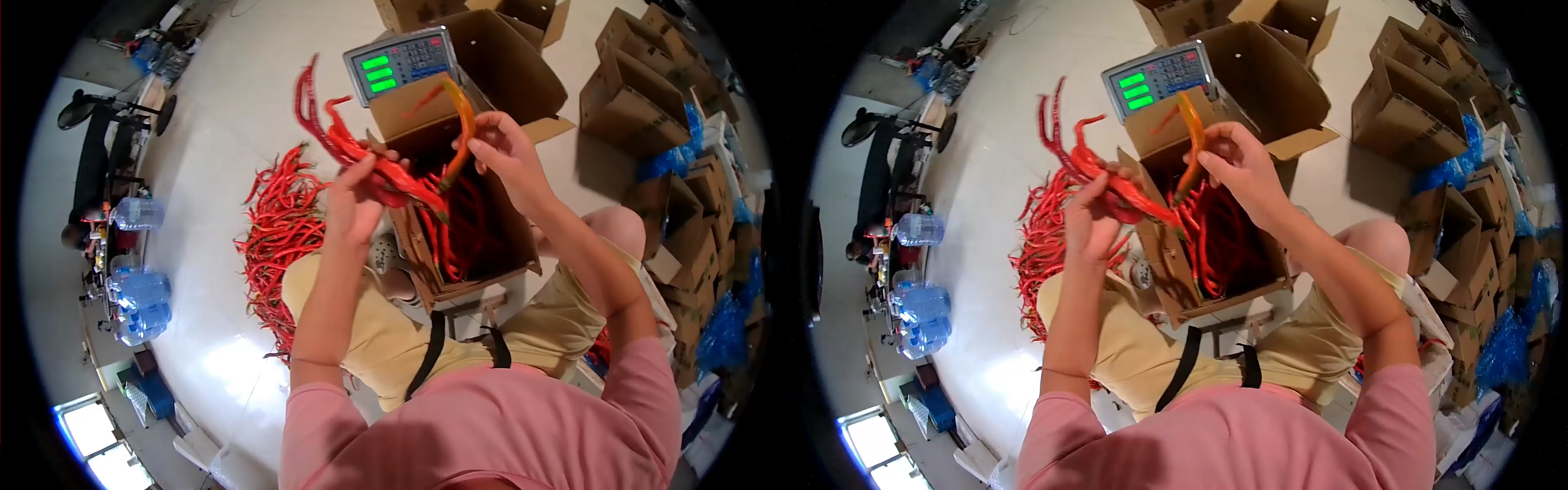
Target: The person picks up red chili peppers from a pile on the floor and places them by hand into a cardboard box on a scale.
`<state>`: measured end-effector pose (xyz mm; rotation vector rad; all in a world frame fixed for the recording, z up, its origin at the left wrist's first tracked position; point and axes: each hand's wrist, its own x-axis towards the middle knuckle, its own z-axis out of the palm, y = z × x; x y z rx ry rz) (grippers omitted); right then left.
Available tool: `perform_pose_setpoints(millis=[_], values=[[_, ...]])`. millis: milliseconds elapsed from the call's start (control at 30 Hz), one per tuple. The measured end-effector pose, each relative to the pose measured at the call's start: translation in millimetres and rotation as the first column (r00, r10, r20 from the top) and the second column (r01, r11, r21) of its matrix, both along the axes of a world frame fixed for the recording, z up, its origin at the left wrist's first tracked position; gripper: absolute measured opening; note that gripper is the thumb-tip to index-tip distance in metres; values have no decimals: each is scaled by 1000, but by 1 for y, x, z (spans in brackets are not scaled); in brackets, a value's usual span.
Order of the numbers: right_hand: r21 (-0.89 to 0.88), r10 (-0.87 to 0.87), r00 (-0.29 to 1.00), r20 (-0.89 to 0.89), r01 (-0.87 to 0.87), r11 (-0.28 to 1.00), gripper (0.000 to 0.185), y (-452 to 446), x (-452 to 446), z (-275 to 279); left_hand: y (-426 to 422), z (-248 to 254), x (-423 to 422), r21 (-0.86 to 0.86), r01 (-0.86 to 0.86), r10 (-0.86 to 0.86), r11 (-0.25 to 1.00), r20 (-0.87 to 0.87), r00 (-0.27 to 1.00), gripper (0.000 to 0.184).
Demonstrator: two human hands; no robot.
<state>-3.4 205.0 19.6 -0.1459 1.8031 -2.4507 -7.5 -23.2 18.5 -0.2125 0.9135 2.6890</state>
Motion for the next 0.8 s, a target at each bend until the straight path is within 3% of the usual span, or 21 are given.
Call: perform_pose_setpoints(millis=[100,167,200,300,433,500,567,600,700,733,800], values=[[-238,-1,999,35,9,971,23,19,-13,-8,-3,2,-1,208,43,-37,977,-32,999,21],[-428,6,996,92,34,903,24,35,-21,-8,-3,6,2,225,25,-21,974,-23,1000,23],[-532,88,993,75,-35,846,26,43,-24,-9,-4,6,3,226,34,-26,973,-39,999,23],[-565,128,988,83,-59,823,26,48,-22,-13,-9,5,2,252,53,-36,966,-74,997,24],[-259,114,989,93,-87,962,25,34,-6,-21,-20,2,-6,190,19,5,982,-124,992,23],[98,158,984,84,-166,981,22,21,8,-38,-23,-1,-7,138,-17,33,990,-121,992,22],[513,164,983,-80,-100,853,23,8,21,-53,-23,-6,-8,67,-61,67,996,-96,993,20],[427,136,982,-132,-68,902,27,2,20,-58,-22,-11,-9,49,-39,44,998,-105,993,19],[245,165,986,-38,-151,958,30,-9,15,-24,2,-13,-4,-131,-25,6,991,-143,990,20],[212,151,983,-101,-127,969,31,-15,13,-28,11,-15,-3,-170,-25,2,985,-134,991,22],[322,179,966,-185,-113,940,31,-25,12,-22,26,-17,-1,-200,20,-40,980,-100,994,23]])
